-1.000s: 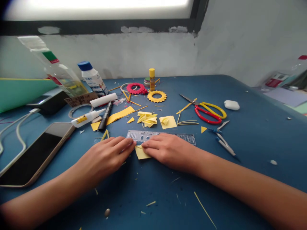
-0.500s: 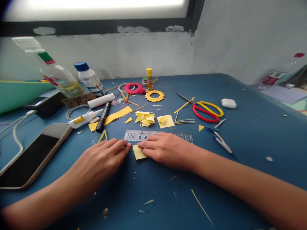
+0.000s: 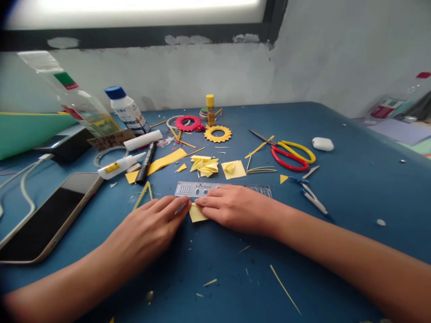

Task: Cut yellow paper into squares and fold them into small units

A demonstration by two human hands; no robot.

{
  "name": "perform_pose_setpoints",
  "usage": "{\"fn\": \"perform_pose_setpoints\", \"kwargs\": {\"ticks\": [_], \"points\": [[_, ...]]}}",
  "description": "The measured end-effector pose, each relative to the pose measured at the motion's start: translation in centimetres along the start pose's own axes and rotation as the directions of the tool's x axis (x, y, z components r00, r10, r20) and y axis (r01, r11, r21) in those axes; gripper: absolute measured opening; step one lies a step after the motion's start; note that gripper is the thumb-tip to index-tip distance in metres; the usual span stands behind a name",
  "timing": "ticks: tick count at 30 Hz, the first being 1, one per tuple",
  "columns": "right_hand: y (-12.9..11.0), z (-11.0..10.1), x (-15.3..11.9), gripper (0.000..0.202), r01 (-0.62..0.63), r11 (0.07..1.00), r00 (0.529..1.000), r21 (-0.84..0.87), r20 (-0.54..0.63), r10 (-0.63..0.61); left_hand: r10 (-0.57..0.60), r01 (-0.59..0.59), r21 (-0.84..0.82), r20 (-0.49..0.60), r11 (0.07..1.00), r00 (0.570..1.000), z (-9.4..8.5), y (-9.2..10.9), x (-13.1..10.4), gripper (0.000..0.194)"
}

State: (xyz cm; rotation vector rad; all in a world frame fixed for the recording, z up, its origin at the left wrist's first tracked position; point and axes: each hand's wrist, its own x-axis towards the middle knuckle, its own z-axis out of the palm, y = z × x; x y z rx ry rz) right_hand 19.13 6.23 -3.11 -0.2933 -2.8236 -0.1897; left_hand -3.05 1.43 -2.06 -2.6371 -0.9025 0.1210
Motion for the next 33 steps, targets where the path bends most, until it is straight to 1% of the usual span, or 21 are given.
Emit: {"fn": "perform_pose_setpoints", "kwargs": {"ticks": [6, 11, 13, 15, 17, 18, 20, 28, 33], "points": [[0.1, -0.1, 0.0, 0.025, -0.011, 1.000, 1.000, 0.010, 0.013, 0.011, -0.022, 0.022, -0.009, 0.002, 1.000, 1.000, -0.1, 0.2, -0.2, 0.026], [0.1, -0.2, 0.0, 0.026, -0.018, 1.000, 1.000, 0.013, 0.011, 0.018, -0.089, 0.089, 0.007, 0.034, 0.996, 0.995, -0.4, 0.6, -0.4, 0.028], [0.0, -0.2, 0.0, 0.026, -0.017, 1.000, 1.000, 0.016, 0.005, 0.017, -0.103, 0.103, 0.026, 0.020, 0.994, 0.994, -0.4, 0.8, -0.4, 0.030], [0.0, -0.2, 0.1, 0.025, -0.016, 1.000, 1.000, 0.024, 0.000, 0.016, -0.069, 0.070, 0.030, -0.051, 0.997, 0.996, -0.3, 1.0, -0.4, 0.033], [0.0, -0.2, 0.1, 0.025, -0.019, 0.999, 1.000, 0.030, 0.003, 0.019, -0.007, 0.010, 0.024, -0.117, 1.000, 0.993, -0.3, 1.2, -0.4, 0.035], [0.0, -0.1, 0.1, 0.025, -0.021, 0.999, 1.000, 0.030, 0.007, 0.021, 0.014, -0.012, 0.022, -0.131, 1.000, 0.991, -0.3, 1.3, -0.3, 0.035], [-0.1, -0.1, 0.1, 0.026, -0.028, 0.999, 1.000, 0.021, 0.012, 0.028, 0.023, -0.021, 0.017, -0.123, 1.000, 0.992, -0.3, 1.5, -0.4, 0.034], [-0.1, 0.0, -0.1, 0.026, -0.026, 1.000, 1.000, 0.004, 0.001, 0.026, -0.059, 0.059, -0.006, -0.096, 0.998, 0.994, 0.0, 2.2, -0.5, 0.037], [-0.1, 0.0, -0.1, 0.027, -0.017, 1.000, 1.000, 0.005, 0.003, 0.017, -0.121, 0.118, -0.038, -0.121, 0.992, 0.985, 0.1, 2.3, -0.5, 0.037]]}}
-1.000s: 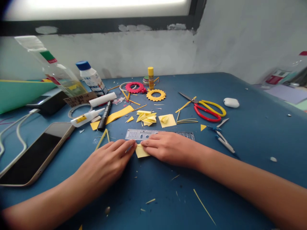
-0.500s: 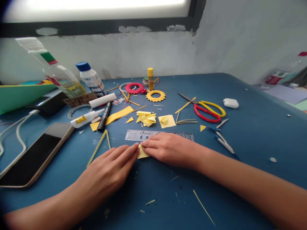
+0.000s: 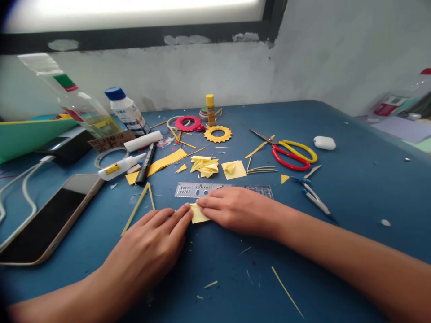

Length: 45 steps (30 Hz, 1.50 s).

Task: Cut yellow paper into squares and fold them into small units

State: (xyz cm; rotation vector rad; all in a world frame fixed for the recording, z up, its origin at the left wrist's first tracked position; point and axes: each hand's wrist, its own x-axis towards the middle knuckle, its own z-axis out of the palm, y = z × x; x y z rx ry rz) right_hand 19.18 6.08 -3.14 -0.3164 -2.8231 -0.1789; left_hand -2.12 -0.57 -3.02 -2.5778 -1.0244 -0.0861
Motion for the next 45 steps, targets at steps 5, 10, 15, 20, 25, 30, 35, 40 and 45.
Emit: {"fn": "perform_pose_setpoints", "kwargs": {"ticks": [5, 10, 15, 20, 25, 30, 35, 40, 45], "points": [[0.2, 0.0, 0.1, 0.029, 0.027, 1.000, 0.999, -0.001, 0.020, -0.027, -0.035, 0.035, -0.007, -0.005, 0.999, 0.999, 0.0, 0.0, 0.0, 0.031], [0.3, 0.0, 0.2, 0.030, 0.034, 0.999, 0.999, 0.015, 0.017, -0.034, -0.019, 0.019, -0.009, 0.039, 1.000, 0.999, 0.2, 0.0, 0.0, 0.042], [0.3, -0.1, 0.1, 0.033, 0.034, 0.999, 0.999, 0.004, -0.002, -0.034, -0.007, 0.008, -0.017, 0.054, 1.000, 0.999, 0.4, 0.0, 0.3, 0.037], [0.5, -0.4, 0.1, 0.035, 0.035, 0.999, 0.999, 0.028, 0.030, -0.036, -0.023, 0.026, -0.039, 0.072, 0.999, 0.997, 0.3, 0.0, 0.6, 0.031], [0.8, -0.5, 0.3, 0.036, 0.074, 0.994, 0.995, 0.074, 0.059, -0.079, -0.110, 0.115, -0.055, 0.079, 0.992, 0.991, 0.0, -0.6, 0.9, 0.026], [0.9, -0.4, 0.4, 0.034, 0.061, 0.994, 0.995, 0.087, 0.070, -0.067, -0.137, 0.137, -0.005, 0.022, 0.991, 0.990, 0.0, -0.9, 0.7, 0.022], [0.9, -0.2, 0.2, 0.032, 0.062, 0.994, 0.994, 0.089, 0.081, -0.069, -0.033, 0.025, -0.082, -0.102, 0.996, 0.994, 0.4, -0.8, 0.6, 0.025], [1.0, -0.1, 0.1, 0.030, 0.045, 0.996, 0.995, 0.081, 0.084, -0.052, -0.016, -0.007, -0.214, -0.103, 0.977, 0.995, 0.7, -1.5, 0.9, 0.022], [1.0, -0.2, 0.2, 0.029, 0.037, 0.995, 0.996, 0.088, 0.083, -0.044, 0.027, -0.049, -0.173, -0.123, 0.984, 0.992, 0.8, -1.8, 0.8, 0.021]]}}
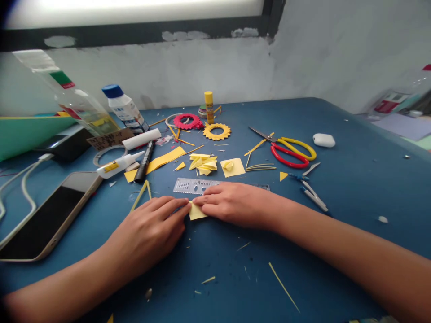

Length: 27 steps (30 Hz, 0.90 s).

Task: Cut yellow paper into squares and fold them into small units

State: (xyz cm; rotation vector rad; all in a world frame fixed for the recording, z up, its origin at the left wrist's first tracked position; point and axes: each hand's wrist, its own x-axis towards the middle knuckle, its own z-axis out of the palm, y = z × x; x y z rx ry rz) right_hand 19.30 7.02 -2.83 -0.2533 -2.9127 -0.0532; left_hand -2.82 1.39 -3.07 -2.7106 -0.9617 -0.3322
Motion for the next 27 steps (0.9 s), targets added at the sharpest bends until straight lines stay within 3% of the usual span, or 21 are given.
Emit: {"fn": "perform_pose_setpoints", "kwargs": {"ticks": [9, 15, 21, 27], "points": [[-0.3, -0.2, -0.2, 0.033, 0.010, 0.999, 1.000, -0.050, -0.007, -0.010, 0.011, -0.037, 0.218, 0.119, 0.975, 0.993, -0.4, 1.0, -0.3, 0.035], [-0.4, -0.5, -0.7, 0.034, -0.016, 0.998, 0.999, -0.062, -0.039, 0.014, -0.024, -0.002, 0.173, 0.148, 0.985, 0.989, -0.4, 0.8, -0.4, 0.034], [-0.2, -0.6, -1.4, 0.027, -0.078, 0.994, 0.997, 0.074, -0.023, 0.080, -0.089, 0.070, 0.113, 0.179, 0.991, 0.980, -0.6, 0.3, -0.2, 0.025], [-0.4, -0.2, -1.7, 0.021, -0.057, 0.989, 0.993, 0.134, -0.090, 0.069, -0.170, 0.167, 0.050, 0.050, 0.985, 0.984, -0.8, -0.4, -0.1, 0.019]]}}
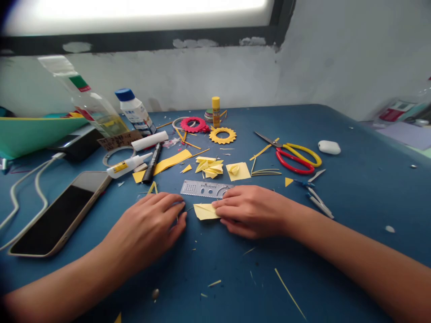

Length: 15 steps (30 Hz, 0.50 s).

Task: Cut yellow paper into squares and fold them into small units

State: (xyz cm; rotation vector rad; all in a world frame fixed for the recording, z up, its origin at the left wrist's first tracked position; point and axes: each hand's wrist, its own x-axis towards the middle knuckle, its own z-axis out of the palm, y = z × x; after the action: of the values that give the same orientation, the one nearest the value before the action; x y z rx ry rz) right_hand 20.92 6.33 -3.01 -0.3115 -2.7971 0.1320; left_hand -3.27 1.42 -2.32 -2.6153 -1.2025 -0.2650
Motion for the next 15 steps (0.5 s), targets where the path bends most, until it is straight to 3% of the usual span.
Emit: {"fn": "perform_pose_setpoints", "kwargs": {"ticks": [3, 6, 8, 12, 15], "points": [[0.1, 0.1, 0.0, 0.025, 0.010, 1.000, 1.000, -0.009, -0.018, -0.010, 0.039, -0.044, -0.109, -0.049, 0.993, 0.998, 0.3, -0.7, 0.3, 0.020], [0.3, -0.1, 0.0, 0.028, -0.001, 1.000, 1.000, -0.011, 0.021, 0.002, 0.252, -0.258, -0.256, -0.057, 0.932, 0.966, 1.0, -1.5, 0.8, 0.022], [0.2, -0.3, 0.0, 0.028, -0.015, 1.000, 1.000, -0.010, 0.021, 0.016, 0.332, -0.337, -0.287, -0.068, 0.897, 0.941, 1.5, -1.7, 1.1, 0.022], [-0.9, -0.5, 0.6, 0.026, -0.062, 0.997, 0.995, -0.038, -0.080, 0.059, 0.299, -0.315, -0.242, -0.102, 0.918, 0.949, 1.9, -1.1, 1.4, 0.022], [-1.7, 0.2, 1.2, 0.019, -0.138, 0.988, 0.988, -0.072, -0.086, 0.131, 0.223, -0.253, -0.244, -0.144, 0.936, 0.964, 1.9, -0.3, 1.4, 0.026]]}}
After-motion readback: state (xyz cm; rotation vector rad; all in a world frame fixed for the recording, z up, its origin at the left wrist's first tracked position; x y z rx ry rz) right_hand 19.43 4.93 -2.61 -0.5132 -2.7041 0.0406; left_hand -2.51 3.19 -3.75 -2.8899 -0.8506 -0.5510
